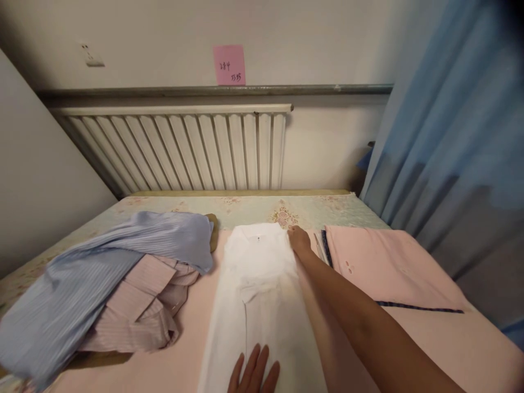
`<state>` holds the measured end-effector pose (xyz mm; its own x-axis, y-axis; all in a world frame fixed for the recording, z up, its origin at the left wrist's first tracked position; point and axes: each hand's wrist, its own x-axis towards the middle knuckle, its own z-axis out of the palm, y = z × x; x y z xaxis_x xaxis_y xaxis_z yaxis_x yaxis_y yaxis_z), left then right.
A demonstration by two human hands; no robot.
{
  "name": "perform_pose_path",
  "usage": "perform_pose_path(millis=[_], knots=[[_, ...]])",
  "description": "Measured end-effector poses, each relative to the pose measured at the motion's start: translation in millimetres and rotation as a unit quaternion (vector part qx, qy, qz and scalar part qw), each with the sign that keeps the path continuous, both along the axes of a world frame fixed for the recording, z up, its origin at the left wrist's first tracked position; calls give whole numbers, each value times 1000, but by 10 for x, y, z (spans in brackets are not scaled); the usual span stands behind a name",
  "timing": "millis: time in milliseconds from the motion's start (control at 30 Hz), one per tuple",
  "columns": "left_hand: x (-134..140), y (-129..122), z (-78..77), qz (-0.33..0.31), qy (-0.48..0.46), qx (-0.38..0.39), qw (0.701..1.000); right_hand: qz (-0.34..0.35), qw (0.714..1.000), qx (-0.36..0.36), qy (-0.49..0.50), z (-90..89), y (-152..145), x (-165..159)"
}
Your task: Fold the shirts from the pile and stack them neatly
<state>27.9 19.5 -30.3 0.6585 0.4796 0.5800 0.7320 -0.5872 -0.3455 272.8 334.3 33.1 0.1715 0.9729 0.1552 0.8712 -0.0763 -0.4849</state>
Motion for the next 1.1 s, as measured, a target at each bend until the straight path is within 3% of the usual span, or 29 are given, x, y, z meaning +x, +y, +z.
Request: perform_pose_path(millis=[100,233,400,567,667,767,867,1000,1100], knots=[[3,8,71,-16,12,13,1000,44,996,65,-44,-23,-346,-97],[11,0,139,-20,9,19,1000,142,982,92,-89,-236,-738,-337],[7,-5,117,-14,6,19,1000,194,968,76,-141,-461,-797,-506],[17,-20,23,-6,-30,14,999,191,973,18,-130,-367,-634,-517],[13,-65,23,7,-4,-15,1000,190,975,-10,-119,-234,-616,-495],[9,-128,77,20,24,-49,998,187,976,-20,-106,-88,-774,-474],[16,-179,143,31,29,-69,997,215,971,1,-103,-8,-1111,-501],[28,-209,181,42,35,-89,994,288,951,43,-101,-120,-1557,-630],[31,-221,172,43,31,-107,993,297,945,74,-112,-267,-1686,-732]])
